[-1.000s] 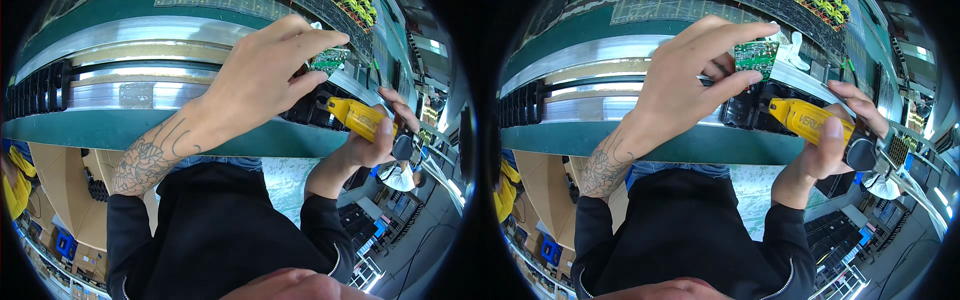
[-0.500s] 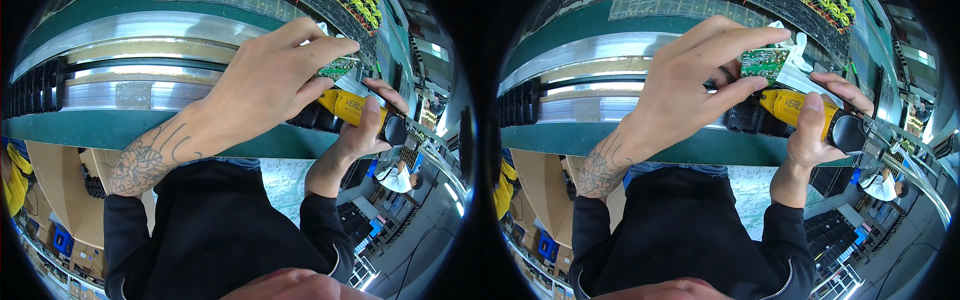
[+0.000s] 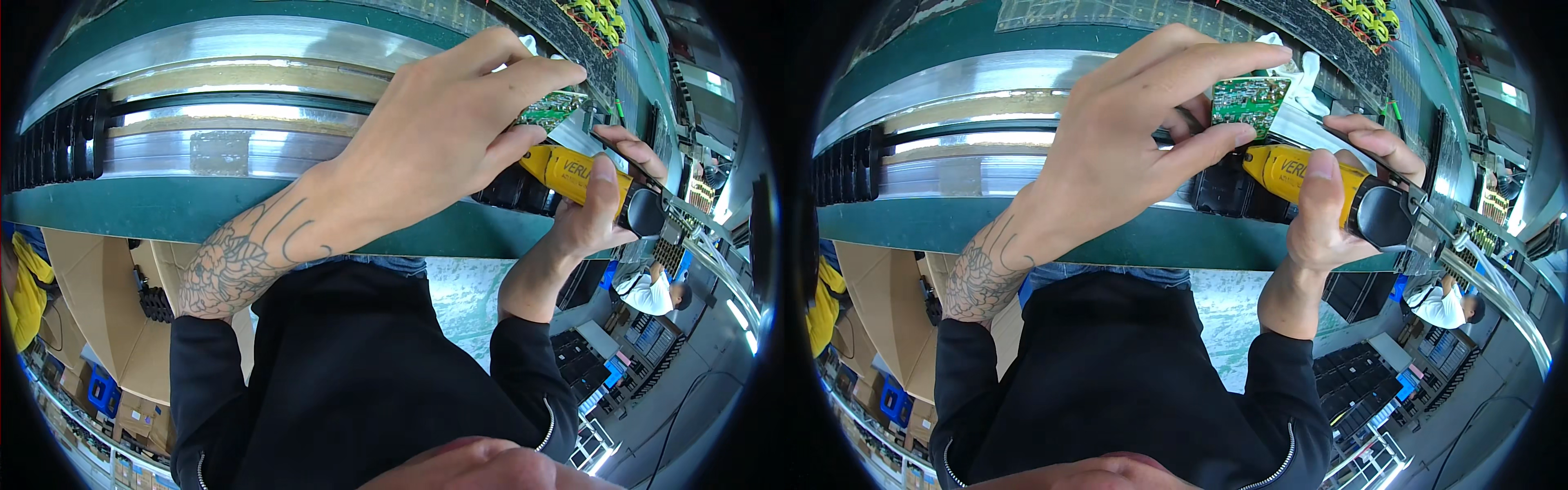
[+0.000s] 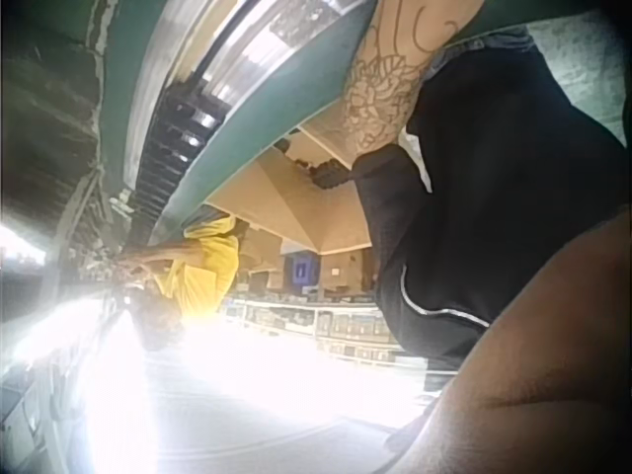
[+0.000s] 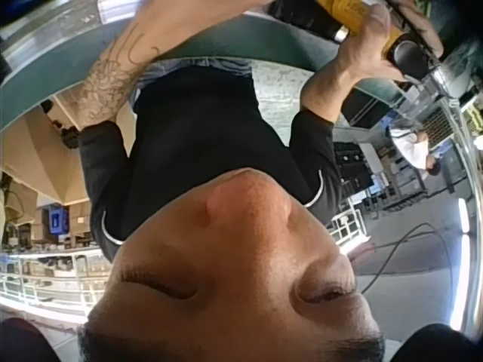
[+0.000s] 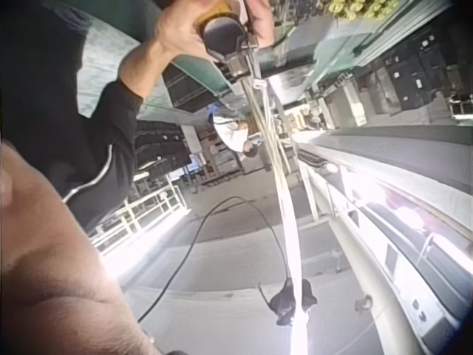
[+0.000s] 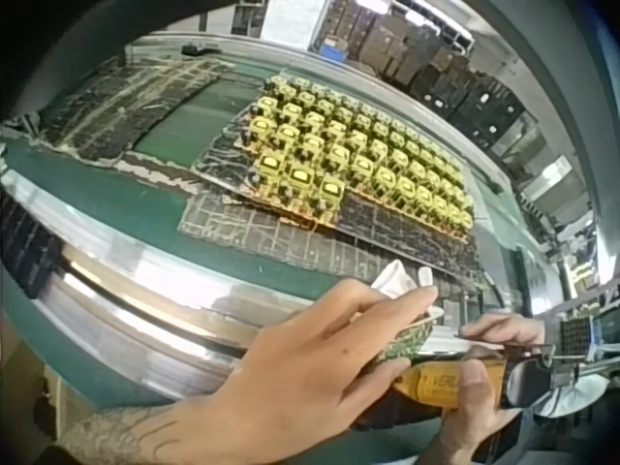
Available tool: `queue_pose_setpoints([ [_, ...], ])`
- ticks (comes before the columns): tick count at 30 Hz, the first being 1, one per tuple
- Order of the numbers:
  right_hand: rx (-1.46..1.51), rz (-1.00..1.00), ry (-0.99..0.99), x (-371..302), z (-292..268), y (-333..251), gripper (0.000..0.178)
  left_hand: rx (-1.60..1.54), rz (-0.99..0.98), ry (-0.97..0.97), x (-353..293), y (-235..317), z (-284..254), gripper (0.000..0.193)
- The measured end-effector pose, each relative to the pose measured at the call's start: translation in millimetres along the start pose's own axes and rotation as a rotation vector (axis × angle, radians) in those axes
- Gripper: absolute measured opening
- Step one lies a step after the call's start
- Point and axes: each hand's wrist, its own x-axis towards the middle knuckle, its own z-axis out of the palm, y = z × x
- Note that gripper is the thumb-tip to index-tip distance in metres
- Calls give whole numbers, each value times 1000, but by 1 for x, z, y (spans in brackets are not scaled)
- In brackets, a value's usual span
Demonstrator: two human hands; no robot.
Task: Assembling PCB boards into plastic housings on a manufacturing conveyor line.
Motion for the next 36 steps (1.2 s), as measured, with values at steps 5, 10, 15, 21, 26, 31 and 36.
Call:
queue_pose_setpoints([
  [5, -31, 6, -48, -2, -5, 2, 30, 2, 25, 13, 0, 0, 1, 40],
  [10, -15, -59, -20, 1, -7, 4, 30, 14, -27, -11, 2, 5, -2, 56],
  [15, 325, -104, -46, -17, -36, -17, 40, -49, -153, -30, 4, 9, -5, 56],
  [21, 371, -195, -476, -58, -56, -25, 41, 437, 189, 263, 3, 9, 5, 56],
  [26, 470, -55, -337, -69, -77, -7, 39, 429, 328, -60, -34, 27, 4, 43],
  [31, 96, 25, -232, -59, -111, 1, 29, 607, 274, -129, -57, 23, -36, 17],
  [36, -206, -221, -365, 13, -99, -18, 11, 734, 37, -64, -86, 28, -95, 22],
])
